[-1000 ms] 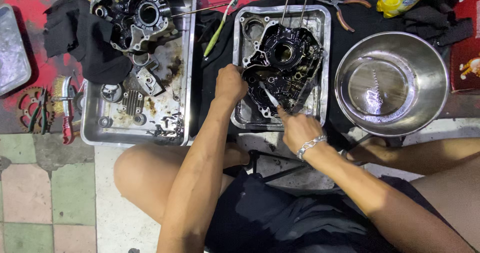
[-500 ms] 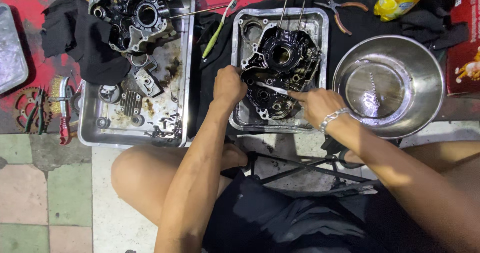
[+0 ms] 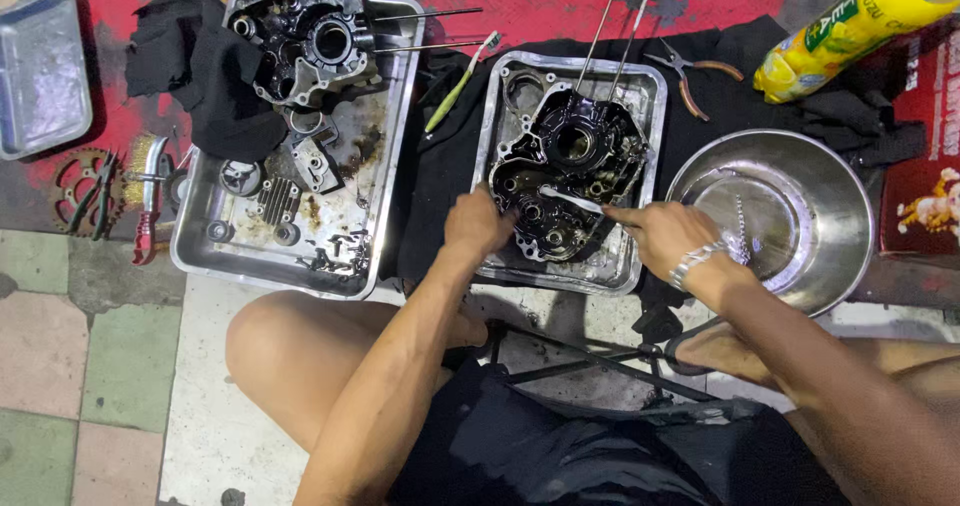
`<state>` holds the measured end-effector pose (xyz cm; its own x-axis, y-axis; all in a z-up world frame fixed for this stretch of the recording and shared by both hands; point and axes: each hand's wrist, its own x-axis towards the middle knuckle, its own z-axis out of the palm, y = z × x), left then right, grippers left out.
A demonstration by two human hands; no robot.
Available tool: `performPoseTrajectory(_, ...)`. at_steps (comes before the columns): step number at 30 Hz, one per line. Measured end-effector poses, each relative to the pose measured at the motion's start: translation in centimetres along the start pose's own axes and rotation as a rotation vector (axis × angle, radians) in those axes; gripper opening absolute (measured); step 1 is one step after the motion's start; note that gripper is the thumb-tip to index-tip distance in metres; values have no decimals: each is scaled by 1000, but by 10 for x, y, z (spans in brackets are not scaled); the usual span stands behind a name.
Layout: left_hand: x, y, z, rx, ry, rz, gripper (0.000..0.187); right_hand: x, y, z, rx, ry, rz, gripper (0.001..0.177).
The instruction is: The person cleans small engine components and a larger engine casing using a toothbrush and a yellow cleaning liquid. They scrub parts in a metal bowl, rinse them, and place them into a tray. The person also pours cleaning liquid directly onto the engine casing and scrubs it with the toothbrush.
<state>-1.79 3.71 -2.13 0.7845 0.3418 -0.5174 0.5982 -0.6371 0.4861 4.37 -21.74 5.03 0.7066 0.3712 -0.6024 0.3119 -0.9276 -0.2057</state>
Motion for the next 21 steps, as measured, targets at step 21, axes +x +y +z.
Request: performPoseTrajectory(21, 42, 6, -51, 219, -79, 136, 97, 5, 7, 24, 208, 411, -365, 41)
